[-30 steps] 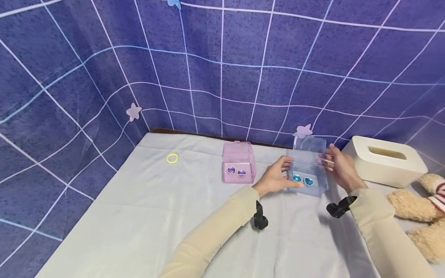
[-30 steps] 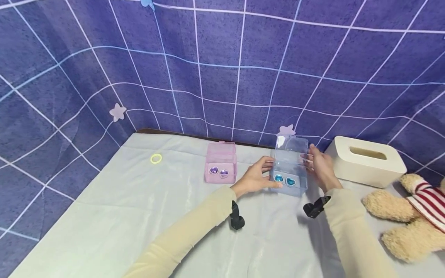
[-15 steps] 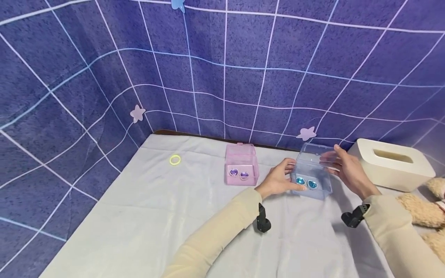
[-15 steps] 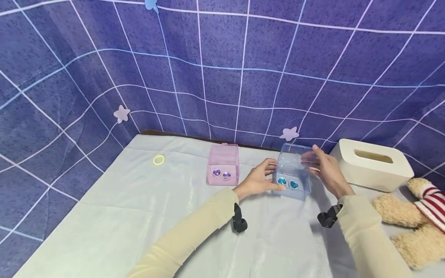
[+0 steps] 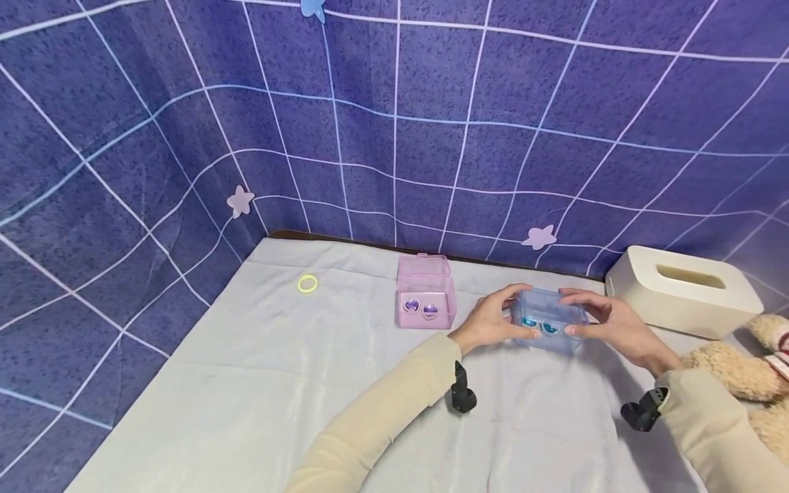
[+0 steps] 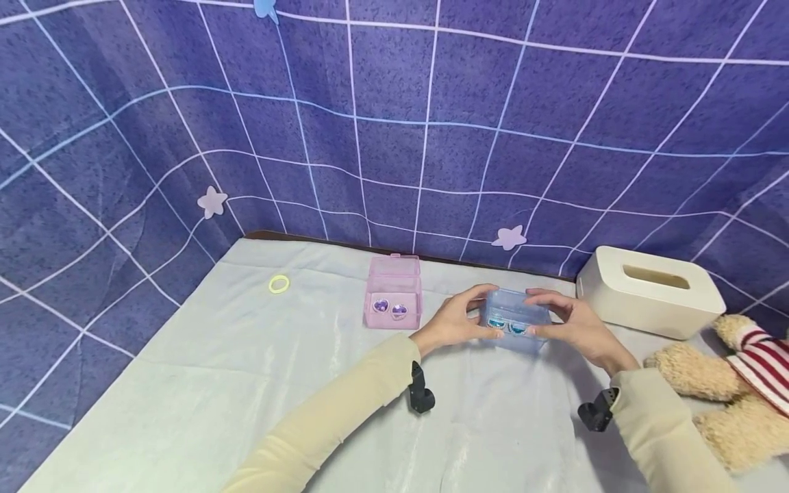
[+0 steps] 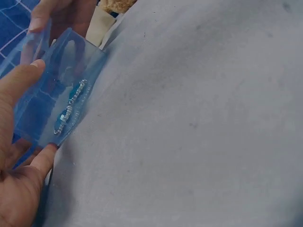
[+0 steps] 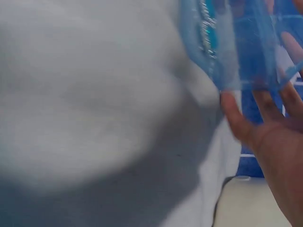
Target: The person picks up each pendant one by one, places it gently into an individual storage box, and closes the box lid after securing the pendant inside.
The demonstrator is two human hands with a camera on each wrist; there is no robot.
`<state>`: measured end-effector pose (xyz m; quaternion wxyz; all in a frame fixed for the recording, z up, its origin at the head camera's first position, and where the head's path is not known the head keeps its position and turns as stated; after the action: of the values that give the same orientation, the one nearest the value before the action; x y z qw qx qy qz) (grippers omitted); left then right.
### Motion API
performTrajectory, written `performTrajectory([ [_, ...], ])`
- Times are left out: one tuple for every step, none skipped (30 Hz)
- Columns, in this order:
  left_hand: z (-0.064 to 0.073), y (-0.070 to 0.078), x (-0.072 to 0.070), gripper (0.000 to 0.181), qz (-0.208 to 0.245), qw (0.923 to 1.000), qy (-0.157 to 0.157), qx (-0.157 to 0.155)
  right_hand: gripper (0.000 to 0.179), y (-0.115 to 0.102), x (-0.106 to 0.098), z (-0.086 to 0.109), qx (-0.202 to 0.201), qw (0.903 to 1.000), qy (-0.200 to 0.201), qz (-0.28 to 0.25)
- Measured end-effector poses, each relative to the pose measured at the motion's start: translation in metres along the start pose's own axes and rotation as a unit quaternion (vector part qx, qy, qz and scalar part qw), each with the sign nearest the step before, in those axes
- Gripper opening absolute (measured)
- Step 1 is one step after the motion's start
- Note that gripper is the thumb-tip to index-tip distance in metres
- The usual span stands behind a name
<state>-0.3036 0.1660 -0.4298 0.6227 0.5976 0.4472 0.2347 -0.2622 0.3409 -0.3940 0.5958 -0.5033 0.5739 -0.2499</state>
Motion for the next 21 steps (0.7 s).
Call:
performTrajectory([
  [0.0, 0.0, 0.0, 0.083, -0.007, 1.0, 0.001, -0.002, 0.045, 0.0, 0.002, 0.001, -0.001, 1.0, 0.0, 0.001],
  [0.001, -0.001, -0.001, 0.081, -0.012, 0.9999, 0.002, -0.003, 0.047, 0.001, 0.004, 0.002, -0.003, 1.0, -0.001, 0.005],
  [0.001, -0.001, -0.001, 0.08, -0.017, 0.9999, 0.003, -0.003, 0.048, 0.0, 0.006, 0.003, -0.004, 1.0, -0.001, 0.008],
  [0.001, -0.001, -0.002, 0.077, -0.021, 0.9998, 0.006, -0.004, 0.05, 0.0, 0.008, 0.004, -0.005, 0.9999, -0.001, 0.013],
  [0.001, -0.002, -0.002, 0.073, -0.025, 0.9996, 0.009, -0.004, 0.051, 0.0, 0.009, 0.004, -0.003, 0.9998, 0.0, 0.018],
  [0.002, -0.002, -0.002, 0.069, -0.031, 0.9995, 0.012, -0.004, 0.05, -0.001, 0.01, 0.005, -0.002, 0.9996, -0.001, 0.028],
  [0.002, -0.002, -0.002, 0.066, -0.032, 0.9994, 0.015, -0.005, 0.049, 0.0, 0.011, 0.006, 0.004, 0.9994, -0.001, 0.035],
  [0.002, -0.003, -0.002, 0.062, -0.033, 0.9993, 0.018, -0.004, 0.047, -0.001, 0.012, 0.006, 0.009, 0.999, -0.001, 0.045],
  [0.002, -0.003, -0.002, 0.061, -0.032, 0.9993, 0.021, -0.002, 0.046, -0.001, 0.012, 0.007, 0.011, 0.9984, 0.0, 0.056],
  [0.002, -0.003, -0.002, 0.06, -0.03, 0.9993, 0.022, -0.001, 0.044, -0.001, 0.013, 0.007, 0.013, 0.9978, 0.002, 0.065],
  [0.002, -0.003, -0.002, 0.06, -0.028, 0.9994, 0.022, 0.001, 0.043, -0.001, 0.014, 0.008, 0.011, 0.9971, 0.004, 0.075],
  [0.002, -0.003, -0.002, 0.061, -0.024, 0.9995, 0.021, 0.003, 0.041, -0.002, 0.014, 0.008, 0.007, 0.9964, 0.006, 0.084],
  [0.002, -0.003, -0.002, 0.062, -0.021, 0.9995, 0.021, 0.005, 0.04, -0.003, 0.015, 0.008, 0.003, 0.996, 0.007, 0.089],
  [0.002, -0.002, -0.002, 0.063, -0.021, 0.9996, 0.02, 0.007, 0.041, -0.004, 0.015, 0.008, -0.005, 0.9952, 0.009, 0.097],
  [0.002, -0.001, -0.002, 0.063, -0.016, 0.9997, 0.018, 0.006, 0.041, -0.005, 0.015, 0.007, -0.011, 0.9943, 0.011, 0.105],
  [0.003, -0.002, -0.001, 0.063, -0.013, 0.9998, 0.016, 0.005, 0.041, -0.004, 0.015, 0.008, -0.012, 0.9938, 0.015, 0.11],
  [0.003, -0.002, -0.001, 0.064, -0.012, 0.9998, 0.015, 0.006, 0.041, -0.004, 0.016, 0.008, -0.014, 0.993, 0.015, 0.117],
  [0.003, -0.002, 0.0, 0.065, -0.007, 0.9998, 0.014, 0.009, 0.041, -0.004, 0.016, 0.008, -0.013, 0.9924, 0.017, 0.121],
  [0.003, -0.002, 0.0, 0.066, -0.003, 0.9999, 0.013, 0.009, 0.041, -0.003, 0.016, 0.008, -0.008, 0.9922, 0.019, 0.123],
  [0.003, -0.002, 0.001, 0.068, 0.0, 0.9999, 0.014, 0.009, 0.042, -0.003, 0.016, 0.008, -0.007, 0.9914, 0.02, 0.129],
  [0.003, -0.003, 0.001, 0.069, 0.004, 0.9999, 0.015, 0.008, 0.042, -0.003, 0.017, 0.008, -0.006, 0.9908, 0.02, 0.134],
])
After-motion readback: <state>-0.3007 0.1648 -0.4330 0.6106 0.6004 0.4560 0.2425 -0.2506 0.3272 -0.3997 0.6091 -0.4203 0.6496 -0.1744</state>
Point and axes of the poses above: each hand's wrist, its own z-axis away from the middle knuckle, its own x-axis out of the palm, y = z × x, the point moved 8 cm from there along -z, towards the middle knuckle, and after that the axes turned 1 degree about z, right-handed, at the moved point
